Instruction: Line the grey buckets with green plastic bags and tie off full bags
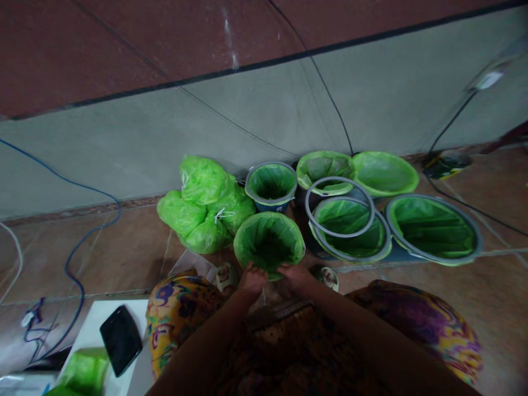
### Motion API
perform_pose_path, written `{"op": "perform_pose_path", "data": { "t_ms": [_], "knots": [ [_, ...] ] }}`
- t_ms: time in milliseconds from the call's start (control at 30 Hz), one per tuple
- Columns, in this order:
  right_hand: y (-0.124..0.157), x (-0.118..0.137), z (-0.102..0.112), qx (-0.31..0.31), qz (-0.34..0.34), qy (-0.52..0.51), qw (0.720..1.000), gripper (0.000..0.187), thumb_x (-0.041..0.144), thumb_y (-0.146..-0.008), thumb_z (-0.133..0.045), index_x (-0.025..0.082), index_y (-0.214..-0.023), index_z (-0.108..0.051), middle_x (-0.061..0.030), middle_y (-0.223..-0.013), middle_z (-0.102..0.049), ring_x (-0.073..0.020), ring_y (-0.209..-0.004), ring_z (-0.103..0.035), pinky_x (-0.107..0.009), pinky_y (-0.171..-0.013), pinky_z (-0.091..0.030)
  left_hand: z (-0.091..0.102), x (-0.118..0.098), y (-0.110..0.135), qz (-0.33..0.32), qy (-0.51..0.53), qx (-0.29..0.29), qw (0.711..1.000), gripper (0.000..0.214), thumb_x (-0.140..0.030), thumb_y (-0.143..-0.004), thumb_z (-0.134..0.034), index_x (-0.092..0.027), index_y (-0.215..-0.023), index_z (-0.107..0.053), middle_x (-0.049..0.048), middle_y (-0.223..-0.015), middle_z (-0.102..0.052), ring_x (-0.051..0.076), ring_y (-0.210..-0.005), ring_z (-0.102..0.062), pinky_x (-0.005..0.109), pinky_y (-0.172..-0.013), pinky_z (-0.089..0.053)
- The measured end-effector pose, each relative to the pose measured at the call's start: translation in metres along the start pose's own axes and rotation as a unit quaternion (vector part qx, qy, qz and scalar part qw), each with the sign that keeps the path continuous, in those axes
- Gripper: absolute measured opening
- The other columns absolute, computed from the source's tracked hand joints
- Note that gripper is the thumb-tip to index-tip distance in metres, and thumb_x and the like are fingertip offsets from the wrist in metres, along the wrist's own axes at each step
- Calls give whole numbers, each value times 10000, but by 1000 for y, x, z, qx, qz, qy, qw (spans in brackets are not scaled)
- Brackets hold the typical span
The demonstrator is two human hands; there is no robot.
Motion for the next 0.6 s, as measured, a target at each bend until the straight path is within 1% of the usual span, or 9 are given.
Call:
{"op": "perform_pose_path", "data": {
  "t_ms": [100,200,267,300,333,400,467,533,600],
  "knots": [
    [2,-3,15,-54,-10,-21,998,381,157,-837,-466,175,-1181,-629,-100,-1166,-644,-200,-1029,-609,-292,-894,-432,3,17,3,-8,-12,-10,1000,218,-140,-896,-430,-165,-910,-647,64,-878,-681,210,-920,-594,485,-1079,-280],
    [2,-10,31,-98,-57,-23,993,375,219,-883,-437,191,-1203,-630,-90,-1182,-650,-212,-1024,-621,-308,-906,-438,6,38,7,18,-27,-29,999,251,-100,-894,-416,-174,-894,-656,58,-862,-685,215,-949,-585,523,-1102,-246],
    [3,-14,39,-109,-76,-15,991,372,224,-889,-434,197,-1198,-639,-86,-1181,-659,-213,-1037,-622,-304,-921,-434,8,48,11,54,-37,-39,997,292,-89,-909,-381,-174,-915,-661,69,-942,-689,230,-1048,-563,559,-1114,-217],
    [4,-15,41,-109,-78,-12,991,368,211,-887,-434,197,-1187,-647,-84,-1174,-665,-207,-1043,-621,-296,-928,-430,10,50,13,69,-40,-42,996,305,-95,-917,-368,-172,-933,-663,82,-1023,-683,242,-1126,-534,578,-1116,-202],
    [5,-16,42,-106,-76,-10,991,366,194,-882,-434,199,-1173,-656,-81,-1165,-670,-200,-1042,-622,-287,-932,-427,12,50,15,80,-41,-45,995,312,-104,-922,-361,-169,-957,-664,98,-1123,-661,258,-1210,-487,598,-1115,-188],
    [7,-14,41,-99,-67,-9,993,364,168,-870,-438,206,-1150,-667,-69,-1159,-674,-189,-1033,-624,-275,-932,-425,17,43,20,99,-37,-51,993,315,-124,-924,-361,-162,-1020,-659,133,-1312,-568,295,-1338,-368,642,-1103,-163],
    [8,-10,37,-89,-53,-10,995,356,157,-858,-447,213,-1128,-673,-57,-1156,-673,-184,-1027,-625,-272,-925,-426,21,31,24,119,-21,-55,991,324,-132,-910,-379,-163,-1107,-634,152,-1408,-484,317,-1375,-313,660,-1089,-167],
    [9,-5,32,-77,-34,-8,996,338,153,-852,-456,212,-1098,-679,-54,-1146,-672,-181,-1024,-622,-267,-914,-426,23,16,27,125,12,-59,990,343,-137,-889,-409,-174,-1171,-600,145,-1408,-483,305,-1346,-355,619,-1090,-208],
    [8,0,27,-58,-19,3,998,312,149,-846,-463,198,-1062,-684,-66,-1109,-675,-182,-997,-625,-263,-882,-431,24,2,27,102,50,-59,992,342,-159,-876,-442,-193,-1185,-585,119,-1331,-545,271,-1262,-445,540,-1082,-270]
  ]
}}
Point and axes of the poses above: each hand's wrist, its own y-axis away from the middle knuckle, its own z-axis out of the back of the hand, x = y × z, the point moved 1 cm from there along -y, towards the middle knuckle
